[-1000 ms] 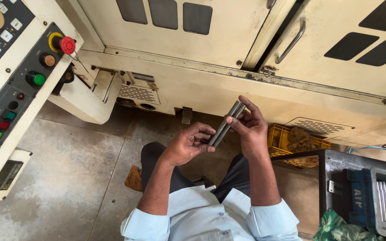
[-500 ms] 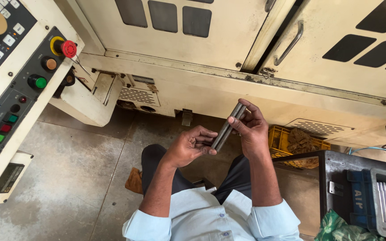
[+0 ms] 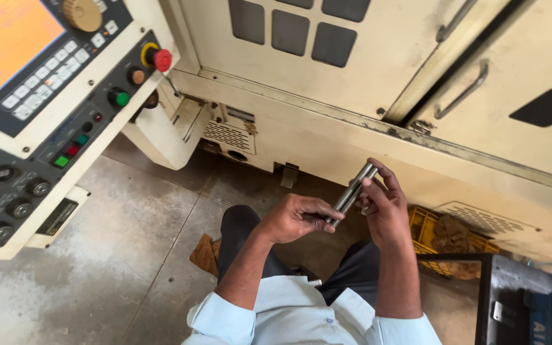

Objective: The person opens a machine door, places a metal rod inside, and closes the door. They then wipe their hands with a cloth, pick up two metal rods, and inspect them by turning them over in their hands. The person opens the machine door again, holds the rods near the opening, and closes the door while continuing to handle the rods.

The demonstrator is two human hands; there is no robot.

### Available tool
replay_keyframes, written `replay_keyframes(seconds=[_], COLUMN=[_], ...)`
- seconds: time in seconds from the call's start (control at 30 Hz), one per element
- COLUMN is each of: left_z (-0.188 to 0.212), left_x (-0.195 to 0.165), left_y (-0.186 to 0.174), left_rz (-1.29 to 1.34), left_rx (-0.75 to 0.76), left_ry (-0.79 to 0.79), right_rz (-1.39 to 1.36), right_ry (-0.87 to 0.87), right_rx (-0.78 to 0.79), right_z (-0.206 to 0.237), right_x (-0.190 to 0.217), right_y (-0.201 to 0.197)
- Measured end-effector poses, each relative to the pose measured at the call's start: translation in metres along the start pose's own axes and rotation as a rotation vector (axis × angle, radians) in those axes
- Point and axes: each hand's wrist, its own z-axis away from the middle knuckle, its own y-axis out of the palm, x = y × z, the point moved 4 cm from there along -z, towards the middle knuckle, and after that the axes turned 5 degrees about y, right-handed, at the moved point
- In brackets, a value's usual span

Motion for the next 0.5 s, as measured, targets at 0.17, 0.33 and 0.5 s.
replay_keyframes(seconds=[0.17,0.33,0.5], left_z=[0.0039,0.0033,0.0024], left_x=[-0.0031,-0.0040,-0.0050], left_y=[-0.0030,-0.0025,-0.0017], left_rz=[-0.004,0.027,0.022], left_rx=[0.019,0.016,0.000], left_ry=[0.015,0.021,-0.047], right_rz=[0.021,0.031,0.057], right_ry=[0.076,0.062,0.046], right_rx=[0.026,0.007,-0.025], right_z=[0.0000,-0.0013,-0.0042], right_x=[0.0006,-0.0033,-0.0077], right_y=[0.0061,0.0059,0.0013])
